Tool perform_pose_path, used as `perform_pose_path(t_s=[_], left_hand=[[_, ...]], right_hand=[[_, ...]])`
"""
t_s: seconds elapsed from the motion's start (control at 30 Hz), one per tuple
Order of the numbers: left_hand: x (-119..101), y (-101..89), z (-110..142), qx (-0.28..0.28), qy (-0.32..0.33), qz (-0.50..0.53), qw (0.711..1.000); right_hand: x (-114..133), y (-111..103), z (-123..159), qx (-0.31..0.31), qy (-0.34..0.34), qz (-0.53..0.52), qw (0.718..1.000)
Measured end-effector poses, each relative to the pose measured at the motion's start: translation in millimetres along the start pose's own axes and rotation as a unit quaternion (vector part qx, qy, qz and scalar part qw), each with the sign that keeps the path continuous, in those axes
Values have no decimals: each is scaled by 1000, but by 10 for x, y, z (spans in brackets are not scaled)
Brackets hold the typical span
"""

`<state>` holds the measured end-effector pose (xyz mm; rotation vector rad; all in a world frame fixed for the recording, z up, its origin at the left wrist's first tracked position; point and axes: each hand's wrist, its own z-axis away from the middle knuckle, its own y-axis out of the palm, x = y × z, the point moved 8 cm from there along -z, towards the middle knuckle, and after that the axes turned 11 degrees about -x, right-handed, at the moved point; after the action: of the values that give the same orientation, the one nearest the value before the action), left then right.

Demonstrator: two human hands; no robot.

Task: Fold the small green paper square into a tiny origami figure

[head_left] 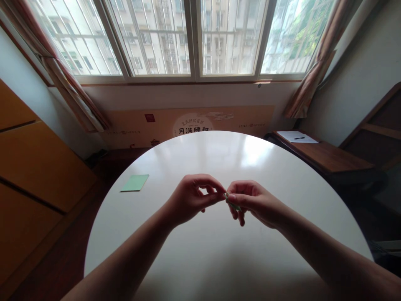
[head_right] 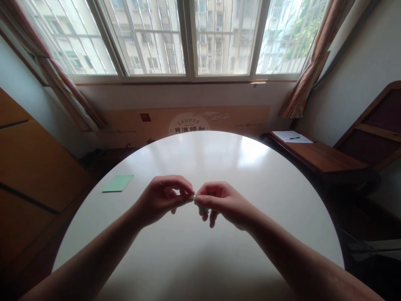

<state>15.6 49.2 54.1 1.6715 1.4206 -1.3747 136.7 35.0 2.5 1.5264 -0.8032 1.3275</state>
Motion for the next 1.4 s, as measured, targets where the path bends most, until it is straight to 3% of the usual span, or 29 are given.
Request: perform_pose_path(t_s=[0.27,0.5,0.83,1.07,1.4], left_hand=[[-25,4,7,9,10,-27,1000],[-222,35,86,5,148,-108,983],[-543,9,261,-79,351,-230,904],[-594,8,335,-118,406,-268,866],[-677,54,422,-90,469,-344,808]], right_hand=[[-8,17,-7,1,8,-29,1000],[-11,-8,-24,-17,-13,-22,1000],[24,28,4,-48,-46,-64,996],[39,12,16,-64,-62,-81,993],[4,27,7,-80,-48,-124,988]])
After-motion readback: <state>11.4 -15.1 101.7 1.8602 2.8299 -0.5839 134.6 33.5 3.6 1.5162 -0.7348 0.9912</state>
